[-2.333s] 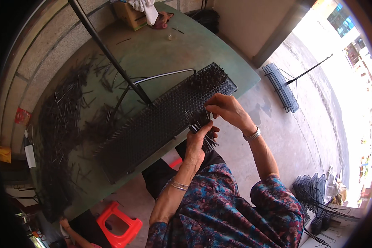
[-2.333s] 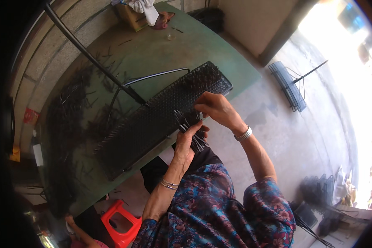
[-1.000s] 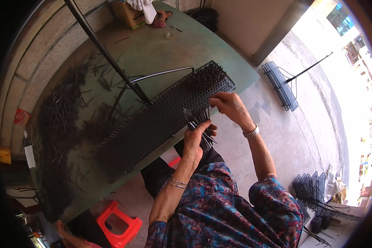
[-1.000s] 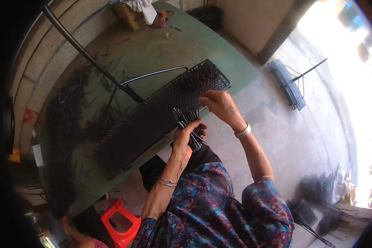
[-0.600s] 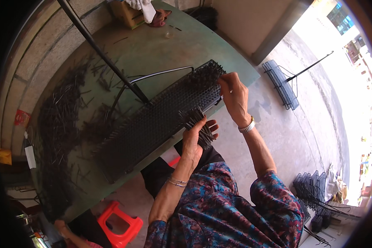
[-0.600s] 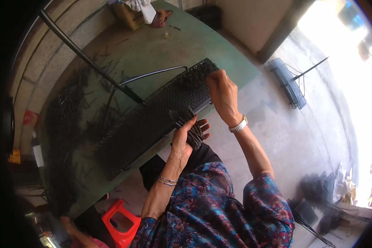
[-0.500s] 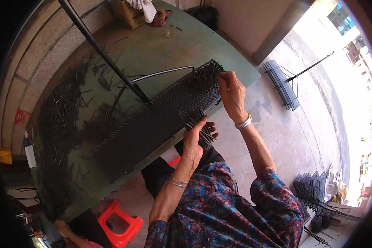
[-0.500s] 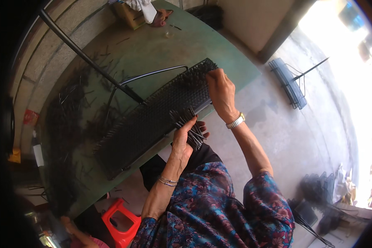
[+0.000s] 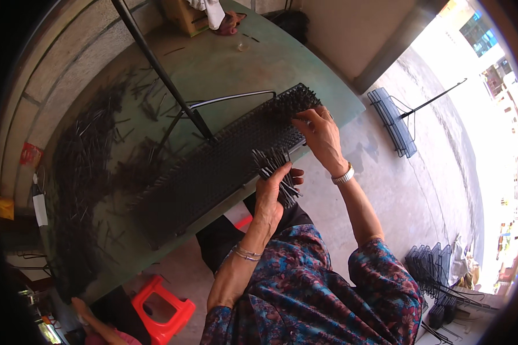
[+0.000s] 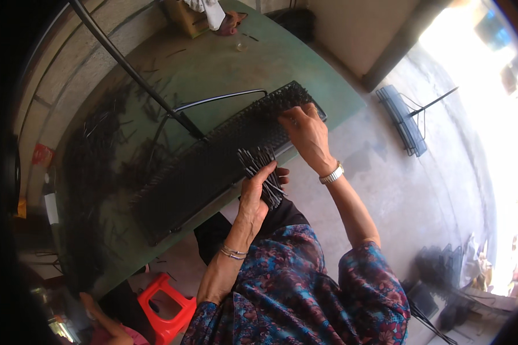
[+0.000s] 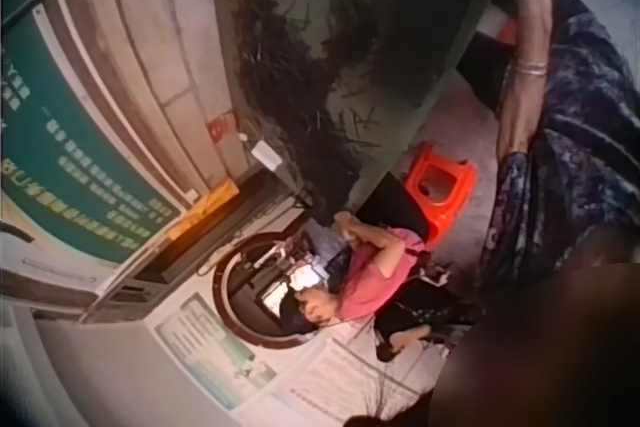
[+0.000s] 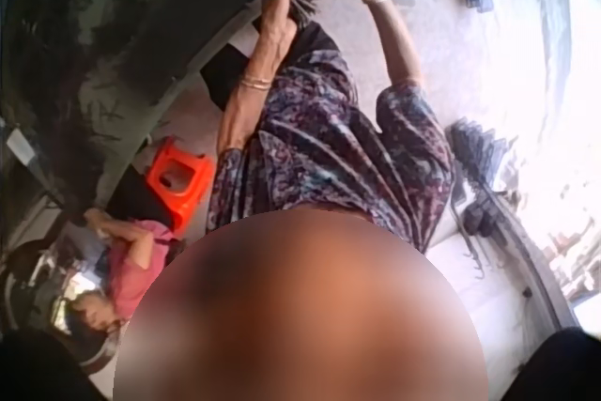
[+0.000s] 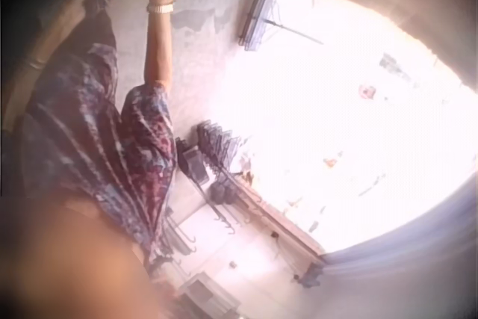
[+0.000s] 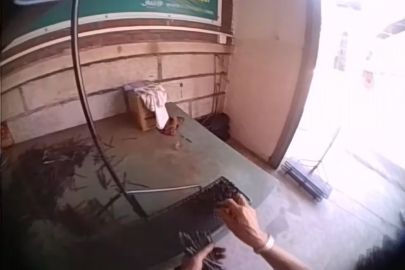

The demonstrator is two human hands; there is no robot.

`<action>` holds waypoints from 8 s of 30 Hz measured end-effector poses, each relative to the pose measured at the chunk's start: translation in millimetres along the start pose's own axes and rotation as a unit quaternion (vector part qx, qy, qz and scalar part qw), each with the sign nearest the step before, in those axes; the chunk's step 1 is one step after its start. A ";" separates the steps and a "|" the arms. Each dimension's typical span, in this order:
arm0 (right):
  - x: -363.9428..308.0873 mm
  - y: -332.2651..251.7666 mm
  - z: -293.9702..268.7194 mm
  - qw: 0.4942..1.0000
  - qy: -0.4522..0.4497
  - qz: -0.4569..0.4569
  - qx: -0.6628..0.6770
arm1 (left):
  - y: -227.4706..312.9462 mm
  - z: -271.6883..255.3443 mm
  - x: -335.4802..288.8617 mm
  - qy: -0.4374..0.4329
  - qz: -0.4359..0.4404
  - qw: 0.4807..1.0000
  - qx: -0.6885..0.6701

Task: The recorder is manually picking up small metal pins from a pile and inserting them into individual slots on a metal grid tray.

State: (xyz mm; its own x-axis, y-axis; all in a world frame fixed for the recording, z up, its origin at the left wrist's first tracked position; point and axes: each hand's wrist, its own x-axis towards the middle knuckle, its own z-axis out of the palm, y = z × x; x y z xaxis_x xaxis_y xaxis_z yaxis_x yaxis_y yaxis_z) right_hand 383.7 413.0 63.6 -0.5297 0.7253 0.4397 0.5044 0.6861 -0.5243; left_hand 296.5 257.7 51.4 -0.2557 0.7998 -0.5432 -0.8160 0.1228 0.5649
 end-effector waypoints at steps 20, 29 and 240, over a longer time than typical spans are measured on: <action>-1.4 -35.1 -13.7 0.886 -0.305 0.150 0.315 | 9.9 -12.6 -5.9 0.022 0.029 0.999 0.031; 6.3 -31.0 -13.5 0.848 -0.367 0.159 0.347 | 12.0 -15.6 -7.7 0.009 0.032 0.997 0.072; 18.2 -24.1 8.9 0.993 0.040 0.032 0.102 | -10.6 -24.6 10.8 0.032 -0.039 0.994 -0.101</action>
State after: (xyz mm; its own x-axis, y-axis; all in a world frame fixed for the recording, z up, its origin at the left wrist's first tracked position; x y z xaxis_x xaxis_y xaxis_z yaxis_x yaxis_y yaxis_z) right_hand 355.8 409.2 77.8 -0.4413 0.7751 0.4522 0.3824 0.6183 -0.6867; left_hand 289.7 250.6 24.3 -0.2146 0.7526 -0.6225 -0.9205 0.0573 0.3865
